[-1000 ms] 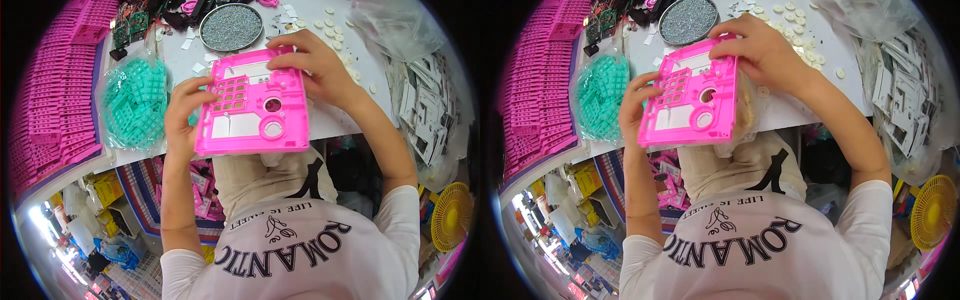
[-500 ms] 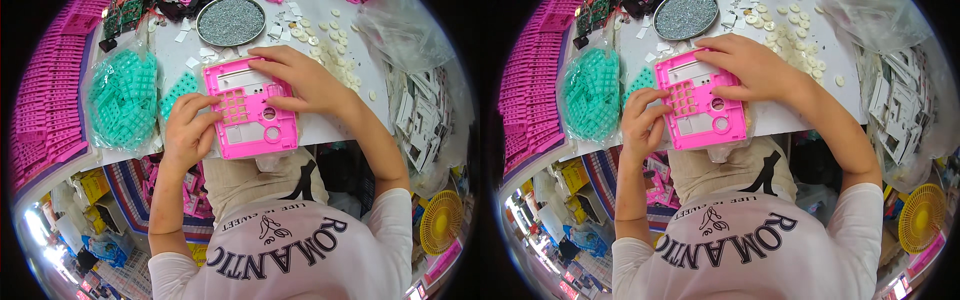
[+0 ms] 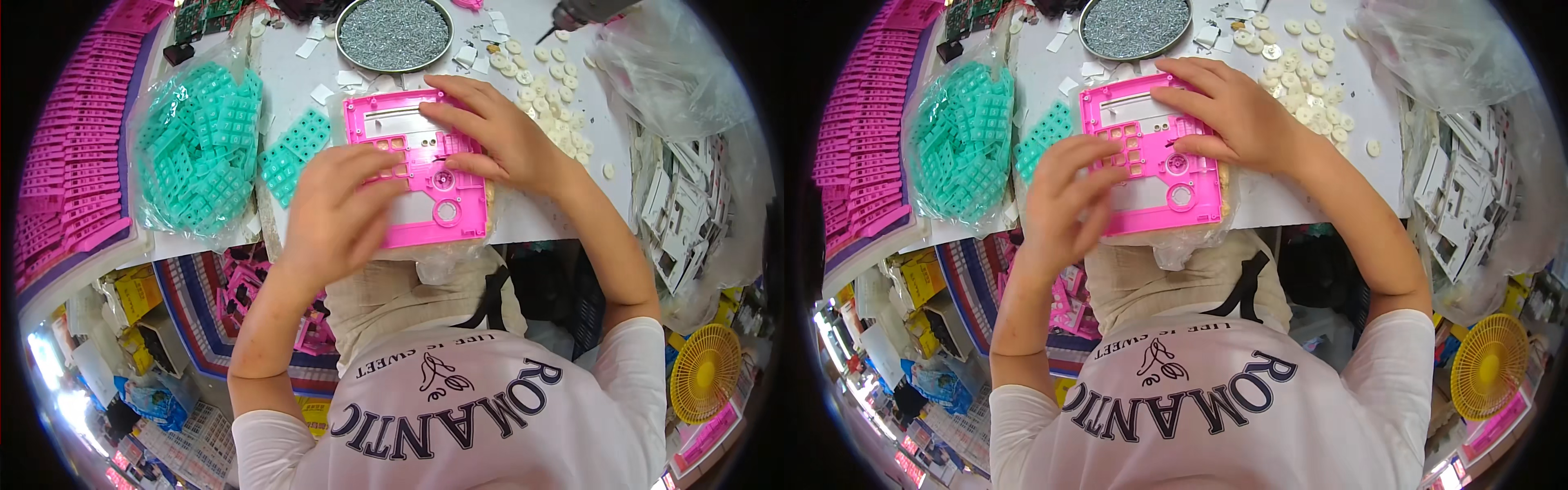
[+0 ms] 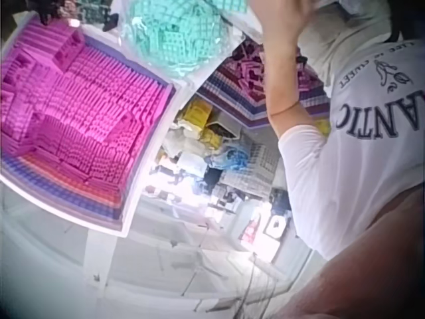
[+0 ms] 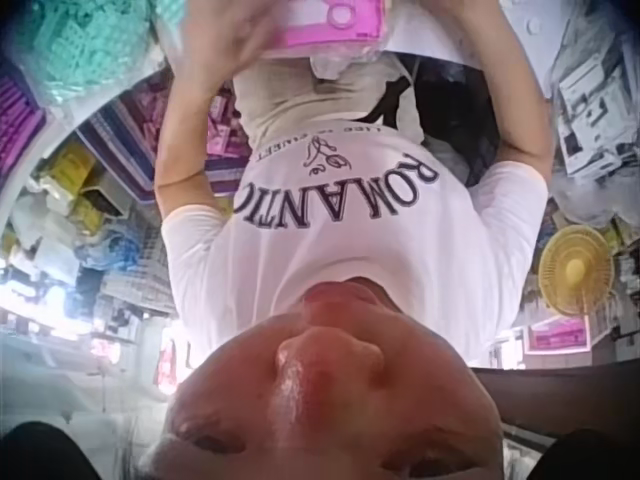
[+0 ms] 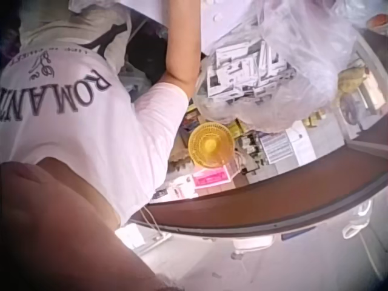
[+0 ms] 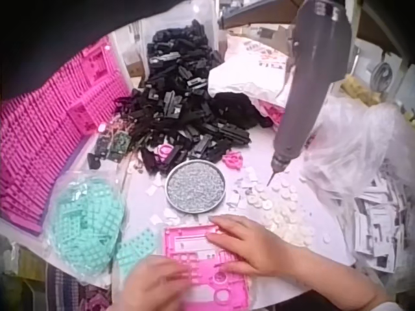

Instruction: Assemble small plastic toy components and electronic wires using a handheld assembly tool and a pink jig.

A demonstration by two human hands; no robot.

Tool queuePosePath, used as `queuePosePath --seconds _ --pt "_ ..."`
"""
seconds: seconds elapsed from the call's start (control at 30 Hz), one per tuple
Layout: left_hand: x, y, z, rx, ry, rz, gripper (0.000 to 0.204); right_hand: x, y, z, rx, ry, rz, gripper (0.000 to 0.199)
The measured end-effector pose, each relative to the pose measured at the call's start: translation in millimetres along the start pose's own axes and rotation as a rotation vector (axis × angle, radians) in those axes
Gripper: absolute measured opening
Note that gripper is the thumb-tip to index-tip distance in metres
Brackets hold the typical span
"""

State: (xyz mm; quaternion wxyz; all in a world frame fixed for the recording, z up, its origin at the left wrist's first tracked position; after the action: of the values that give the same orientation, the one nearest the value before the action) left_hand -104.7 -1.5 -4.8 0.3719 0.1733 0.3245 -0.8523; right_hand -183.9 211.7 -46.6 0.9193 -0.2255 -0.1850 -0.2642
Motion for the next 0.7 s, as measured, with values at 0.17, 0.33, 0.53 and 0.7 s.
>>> queuePosePath --seconds 0.17,0.33,0.53,0.7 --pt "-7 6 -30 0.224 -0.126 0.035 0.040 0 7 25 -0.131 0.020 -0.104 0.041" --pt "-9 7 -32 0.239 -0.132 0.054 0.041 18 59 49 0.021 0.026 -0.633 0.018" --pt "-9 11 -36 0.154 -0.118 0.050 0.043 32 92 13 -0.091 0.005 -0.827 0.017" --pt "-9 11 -36 0.136 -0.108 0.043 0.043 34 86 21 -0.140 0.002 -0.830 0.014"
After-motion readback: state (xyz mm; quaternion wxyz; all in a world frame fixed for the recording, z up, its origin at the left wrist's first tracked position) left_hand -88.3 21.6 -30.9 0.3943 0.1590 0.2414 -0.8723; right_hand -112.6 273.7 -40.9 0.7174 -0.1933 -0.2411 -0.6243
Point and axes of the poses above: each hand's wrist, its own y-axis away from the middle knuckle, its own z-axis out of the back of the hand, x = y × z, the point moved 4 cm from there along -y, towards the middle knuckle, and after that the axes turned 1 degree about y, right-handed, at the moved point
